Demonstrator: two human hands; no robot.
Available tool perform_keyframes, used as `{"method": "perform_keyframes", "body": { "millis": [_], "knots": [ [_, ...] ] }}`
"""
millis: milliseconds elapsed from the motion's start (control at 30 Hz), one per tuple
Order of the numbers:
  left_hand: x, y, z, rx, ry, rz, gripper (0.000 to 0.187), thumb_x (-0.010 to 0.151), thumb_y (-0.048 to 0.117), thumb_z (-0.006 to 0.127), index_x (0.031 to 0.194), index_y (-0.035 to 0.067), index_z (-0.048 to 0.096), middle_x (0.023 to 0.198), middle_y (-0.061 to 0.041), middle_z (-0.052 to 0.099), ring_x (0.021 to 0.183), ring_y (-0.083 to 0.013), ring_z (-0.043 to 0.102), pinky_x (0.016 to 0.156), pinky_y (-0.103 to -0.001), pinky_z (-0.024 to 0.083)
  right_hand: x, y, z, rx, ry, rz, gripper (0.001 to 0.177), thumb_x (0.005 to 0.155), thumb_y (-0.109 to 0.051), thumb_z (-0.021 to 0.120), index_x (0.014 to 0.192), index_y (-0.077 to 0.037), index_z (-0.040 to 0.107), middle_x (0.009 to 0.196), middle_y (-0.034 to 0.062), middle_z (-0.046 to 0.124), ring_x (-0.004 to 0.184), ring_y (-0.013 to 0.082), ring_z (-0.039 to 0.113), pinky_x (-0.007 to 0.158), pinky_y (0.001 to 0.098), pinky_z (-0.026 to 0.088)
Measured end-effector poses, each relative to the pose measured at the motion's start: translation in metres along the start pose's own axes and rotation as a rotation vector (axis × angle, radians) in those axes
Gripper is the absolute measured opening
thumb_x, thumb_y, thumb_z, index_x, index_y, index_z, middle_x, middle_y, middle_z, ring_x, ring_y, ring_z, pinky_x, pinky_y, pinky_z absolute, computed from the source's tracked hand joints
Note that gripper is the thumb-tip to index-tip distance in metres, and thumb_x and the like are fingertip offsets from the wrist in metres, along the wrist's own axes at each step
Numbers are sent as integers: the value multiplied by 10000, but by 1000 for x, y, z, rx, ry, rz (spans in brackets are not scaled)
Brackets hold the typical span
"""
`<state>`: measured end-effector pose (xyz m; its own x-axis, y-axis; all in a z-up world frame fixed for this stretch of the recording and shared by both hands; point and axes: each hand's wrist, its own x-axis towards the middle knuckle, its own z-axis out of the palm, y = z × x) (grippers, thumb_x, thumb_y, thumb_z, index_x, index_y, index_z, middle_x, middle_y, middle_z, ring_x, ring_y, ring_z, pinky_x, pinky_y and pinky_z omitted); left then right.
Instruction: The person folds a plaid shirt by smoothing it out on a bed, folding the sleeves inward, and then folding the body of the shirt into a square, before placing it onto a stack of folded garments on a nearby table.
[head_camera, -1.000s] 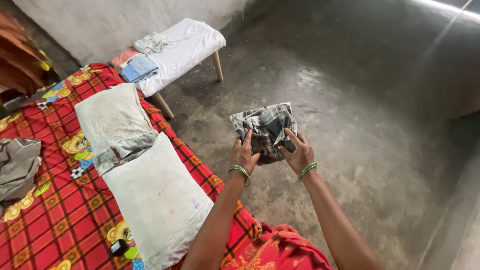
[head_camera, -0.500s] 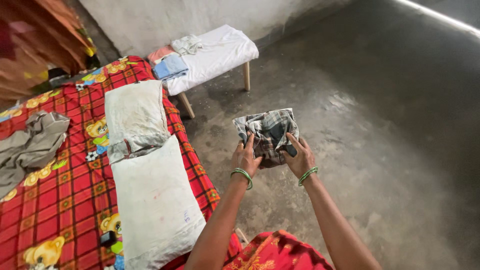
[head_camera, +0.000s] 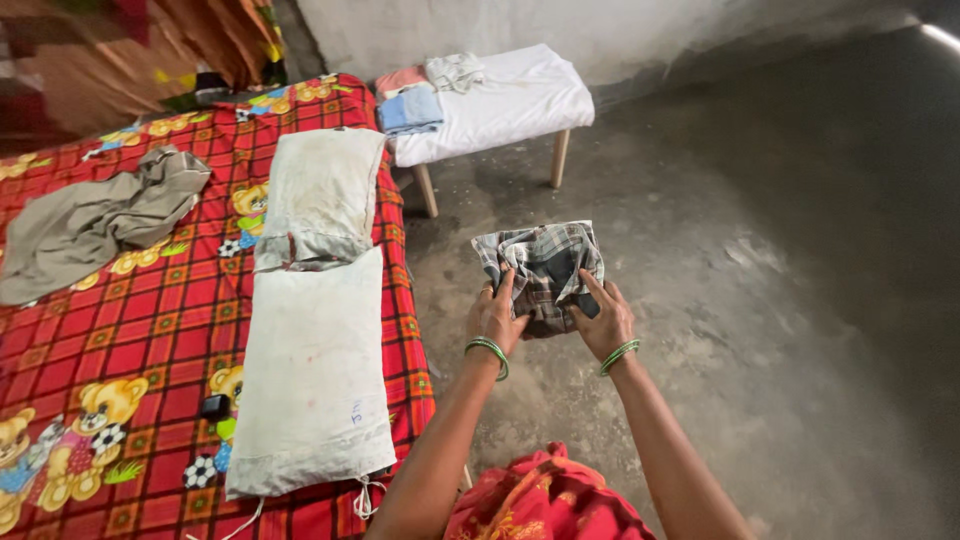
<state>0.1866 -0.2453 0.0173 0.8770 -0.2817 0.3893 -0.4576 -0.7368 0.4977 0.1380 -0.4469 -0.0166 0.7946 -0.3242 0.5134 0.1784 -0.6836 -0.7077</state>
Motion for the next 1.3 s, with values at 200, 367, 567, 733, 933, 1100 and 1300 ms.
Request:
{"method": "perform_keyframes", "body": {
  "millis": [200, 367, 567, 733, 933, 1100, 1300],
  "knots": [
    [25, -23, 14, 73, -2, -66, 1002, 686, 180, 916, 1536, 191, 387, 1387, -319, 522, 1210, -457, 583, 1004, -457, 509, 27, 18, 29, 35, -12, -72, 734, 726, -143, 844, 1417, -203, 605, 1225, 164, 669, 1093, 365, 656, 917, 445, 538],
    [55, -43, 23, 44, 11, -96, 1016, 699, 166, 909, 1559, 196, 368, 1324, -282, 565, 1146, -453, 596, 955, -486, 509, 63, 32, 58, 56, -7, -168, 743, 706, -140, 850, 1405, -184, 604, 1270, 196, 658, 1127, 394, 639, 933, 456, 528],
    [99, -63, 19, 87, 29, -129, 1004, 672, 161, 907, 1537, 199, 399, 1208, -235, 631, 1109, -423, 616, 963, -482, 505, 112, 27, 87, 44, -130, 40, 714, 748, -151, 844, 1420, -225, 616, 1188, 165, 678, 1106, 365, 659, 939, 439, 541],
    [150, -74, 40, 115, 47, -86, 1013, 660, 161, 917, 1529, 160, 397, 1218, -283, 610, 1092, -442, 607, 947, -481, 503, 149, 42, 103, 98, -4, -79, 731, 704, -128, 839, 1397, -197, 616, 1249, 167, 667, 1104, 369, 658, 910, 442, 545],
    [216, -62, 86, 110, 61, -188, 995, 678, 120, 878, 1543, 225, 397, 1173, -269, 626, 1084, -445, 616, 947, -483, 508, 229, 86, 100, 57, -127, -44, 726, 725, -145, 842, 1409, -207, 606, 1173, 158, 664, 1036, 362, 664, 873, 446, 549],
    [259, -46, 110, 79, 49, -279, 989, 725, 98, 835, 1581, 241, 360, 1187, -259, 629, 1089, -435, 624, 955, -478, 513, 281, 114, 95, 64, -117, -135, 726, 730, -133, 831, 1416, -184, 601, 1162, 161, 666, 1032, 373, 664, 874, 449, 547],
    [294, -48, 119, 148, 53, -307, 1011, 714, 91, 837, 1579, 253, 337, 1291, -278, 596, 1157, -442, 597, 984, -479, 499, 317, 121, 101, 96, -145, -117, 713, 731, -128, 822, 1407, -195, 605, 1169, 152, 664, 1024, 353, 675, 875, 436, 552]
  ]
}}
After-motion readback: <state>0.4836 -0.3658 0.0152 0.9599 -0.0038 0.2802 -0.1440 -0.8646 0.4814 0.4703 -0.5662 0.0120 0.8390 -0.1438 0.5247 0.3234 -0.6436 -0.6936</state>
